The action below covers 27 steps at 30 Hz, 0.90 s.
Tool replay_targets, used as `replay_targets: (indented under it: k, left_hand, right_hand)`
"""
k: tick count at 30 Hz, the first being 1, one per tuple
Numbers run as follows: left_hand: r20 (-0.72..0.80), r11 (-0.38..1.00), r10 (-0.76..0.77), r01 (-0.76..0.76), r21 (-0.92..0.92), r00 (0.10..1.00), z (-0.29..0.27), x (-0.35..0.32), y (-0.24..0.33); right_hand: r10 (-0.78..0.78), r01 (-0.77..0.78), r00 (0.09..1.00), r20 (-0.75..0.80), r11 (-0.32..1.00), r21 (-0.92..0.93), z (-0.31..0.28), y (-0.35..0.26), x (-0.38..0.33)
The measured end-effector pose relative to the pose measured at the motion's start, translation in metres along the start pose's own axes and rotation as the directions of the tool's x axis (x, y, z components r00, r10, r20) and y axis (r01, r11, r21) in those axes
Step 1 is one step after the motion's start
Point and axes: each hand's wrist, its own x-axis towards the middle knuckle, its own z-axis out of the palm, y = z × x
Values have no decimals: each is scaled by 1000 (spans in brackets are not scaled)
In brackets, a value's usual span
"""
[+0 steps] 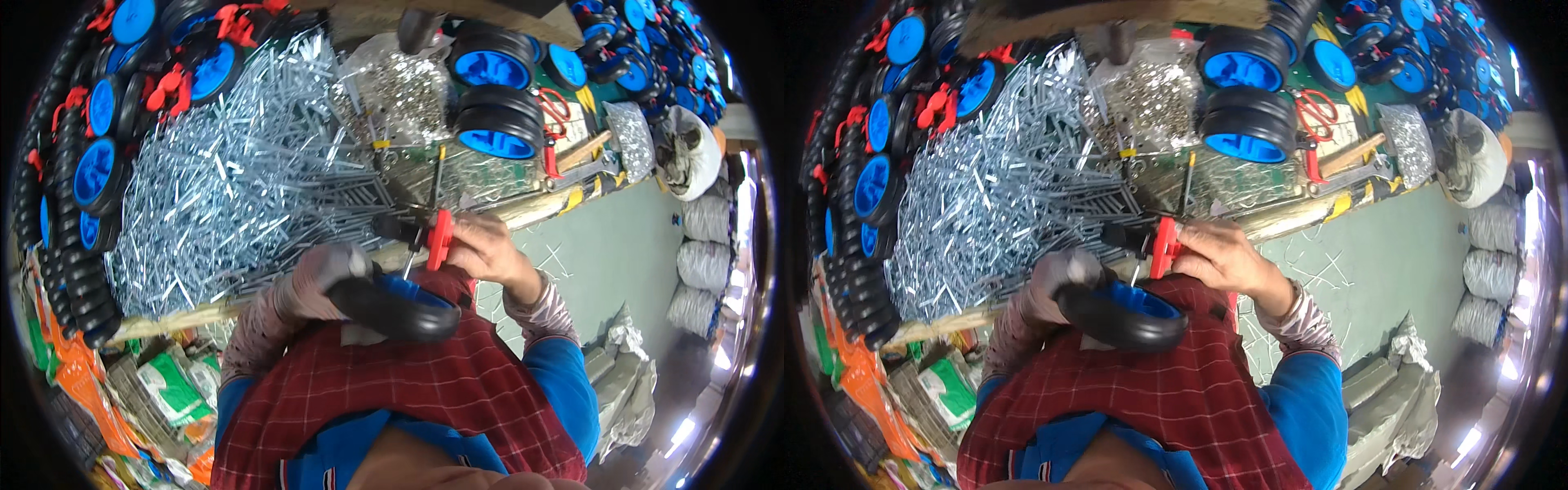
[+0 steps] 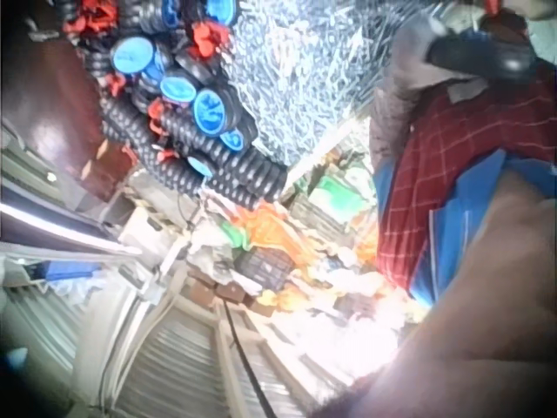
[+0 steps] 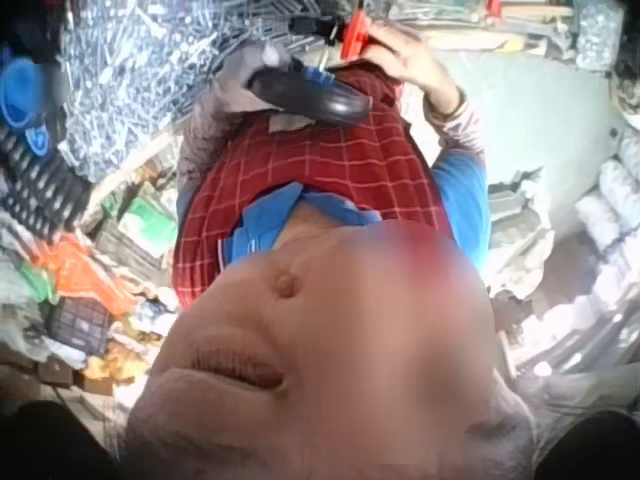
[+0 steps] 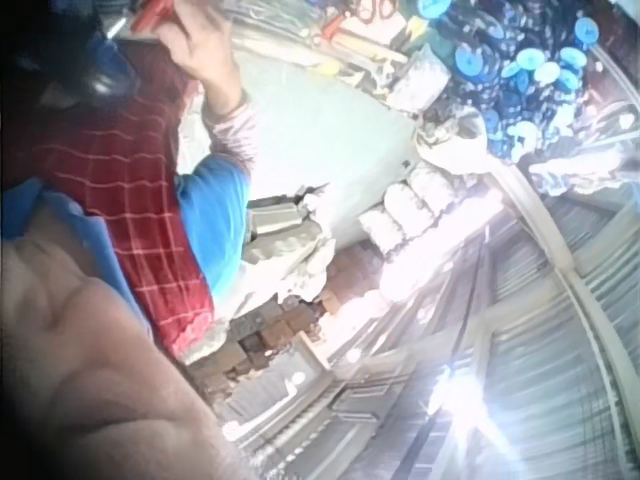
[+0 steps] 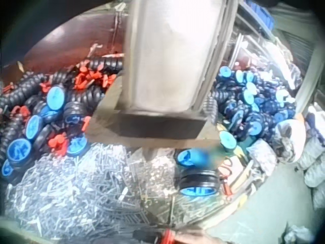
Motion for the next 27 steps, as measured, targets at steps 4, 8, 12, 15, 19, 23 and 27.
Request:
replay_targets:
  k: [4, 8, 12, 15, 19, 23, 27]
  left_hand:
    - [237, 934, 219, -274, 231, 947, 1, 9, -1]
    - [-49, 912, -225, 193, -363, 973, 7, -13, -5]
    - [249, 933, 109, -185, 308, 962, -7, 10, -9]
    - [194, 928, 167, -220, 301, 967, -5, 8, -5]
    - [132, 906, 198, -233, 353, 971, 1, 2, -5]
    - [109, 924, 59, -95, 371, 992, 7, -4, 8]
    - [71, 891, -36, 0, 454, 997, 14, -9, 10]
  right_hand:
    - [21, -22, 1000, 13, 999, 31, -8, -2, -10]
    - [215, -237, 971, 99, 866, 441, 14, -2, -2]
    - [158, -142, 939, 304, 987, -76, -4, -16, 2]
    - [78, -105, 973, 219, 988, 113, -10, -5, 9]
    - [-51, -238, 933, -357, 655, -717, -63, -1, 24]
    - [129, -423, 899, -419, 511, -748, -84, 21, 25]
    - [232, -393, 919, -318, 592, -703, -80, 38, 21]
